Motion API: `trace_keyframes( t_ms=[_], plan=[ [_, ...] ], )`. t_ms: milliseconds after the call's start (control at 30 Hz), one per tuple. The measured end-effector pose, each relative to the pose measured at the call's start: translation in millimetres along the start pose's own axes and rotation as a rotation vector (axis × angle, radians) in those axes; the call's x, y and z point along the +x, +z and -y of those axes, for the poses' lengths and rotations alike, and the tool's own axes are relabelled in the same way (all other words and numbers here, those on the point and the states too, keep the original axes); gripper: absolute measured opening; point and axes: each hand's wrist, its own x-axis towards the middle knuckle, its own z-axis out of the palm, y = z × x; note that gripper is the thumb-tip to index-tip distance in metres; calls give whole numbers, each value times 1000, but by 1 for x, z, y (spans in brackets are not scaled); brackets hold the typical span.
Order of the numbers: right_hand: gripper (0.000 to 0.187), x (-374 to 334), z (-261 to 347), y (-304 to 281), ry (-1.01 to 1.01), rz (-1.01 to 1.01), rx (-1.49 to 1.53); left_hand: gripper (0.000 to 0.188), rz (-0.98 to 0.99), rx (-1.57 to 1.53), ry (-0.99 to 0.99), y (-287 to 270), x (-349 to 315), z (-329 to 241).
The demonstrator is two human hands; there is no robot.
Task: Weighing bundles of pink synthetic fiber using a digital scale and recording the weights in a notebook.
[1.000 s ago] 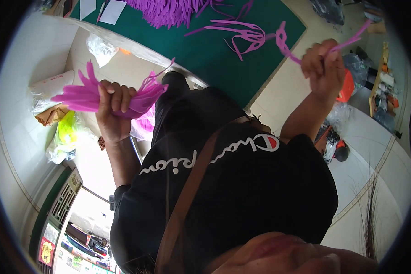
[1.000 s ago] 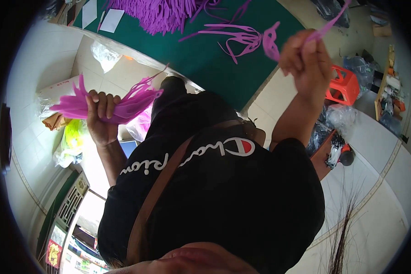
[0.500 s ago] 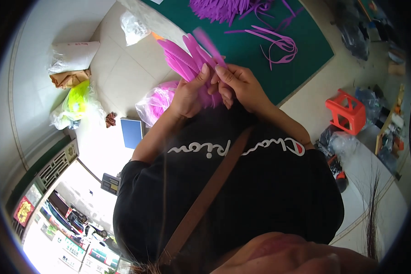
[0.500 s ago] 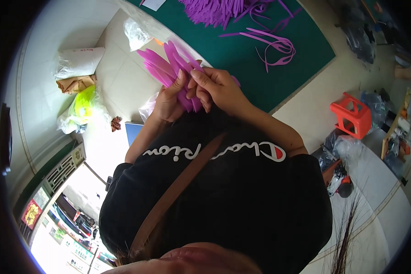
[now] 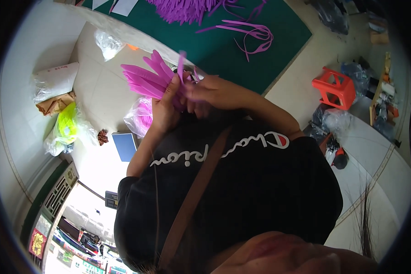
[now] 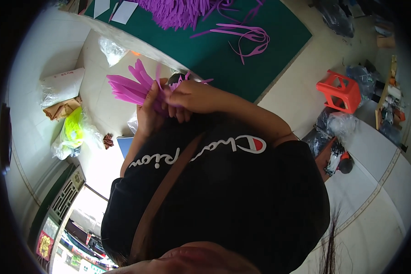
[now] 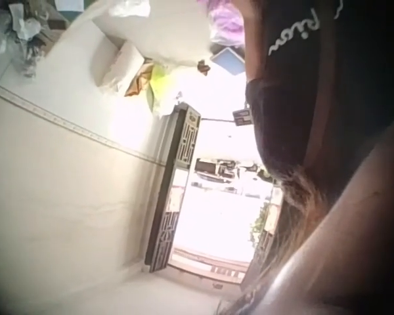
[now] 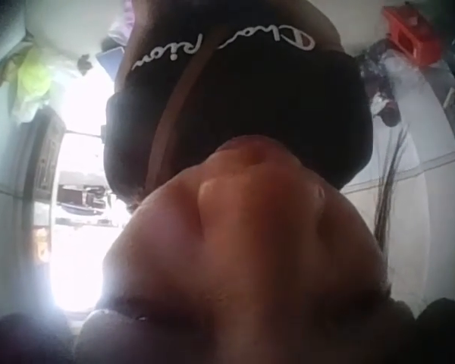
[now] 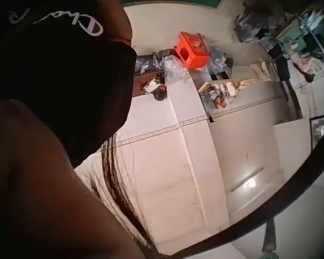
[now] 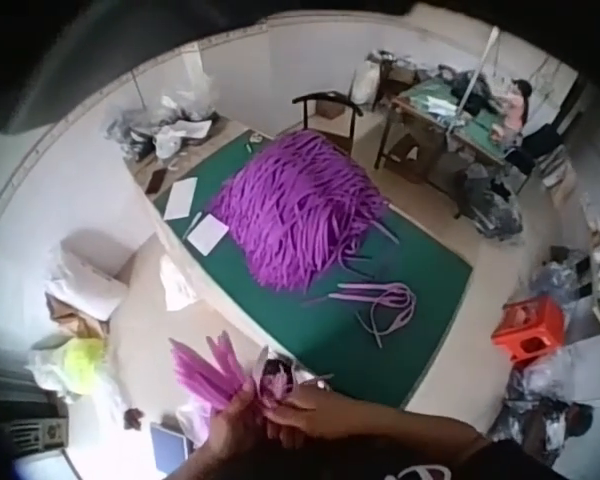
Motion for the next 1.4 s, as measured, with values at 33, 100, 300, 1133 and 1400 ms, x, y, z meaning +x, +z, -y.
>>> trace_keyframes(
  t_ms=[33,100,300,1133,1400],
  plan=[
    [39,4,-8,-8,-56,109,31,24,-5,-15,11,0,1,-1],
    [31,19,-32,-41,-249,175,-40,24,-13,-30,20,0,1,-6],
    [24,112,-136,-229,-184,-1129,-1039,24,-58,73,183,-17,-14,-37],
    [28,-39,-92,-304,-325,-925,53,26,26,98,474,-49,-4,-95],
    [28,-127,38,-202,-844,-1061,8,25,-28,272,751,-55,-1,-116]
  ],
)
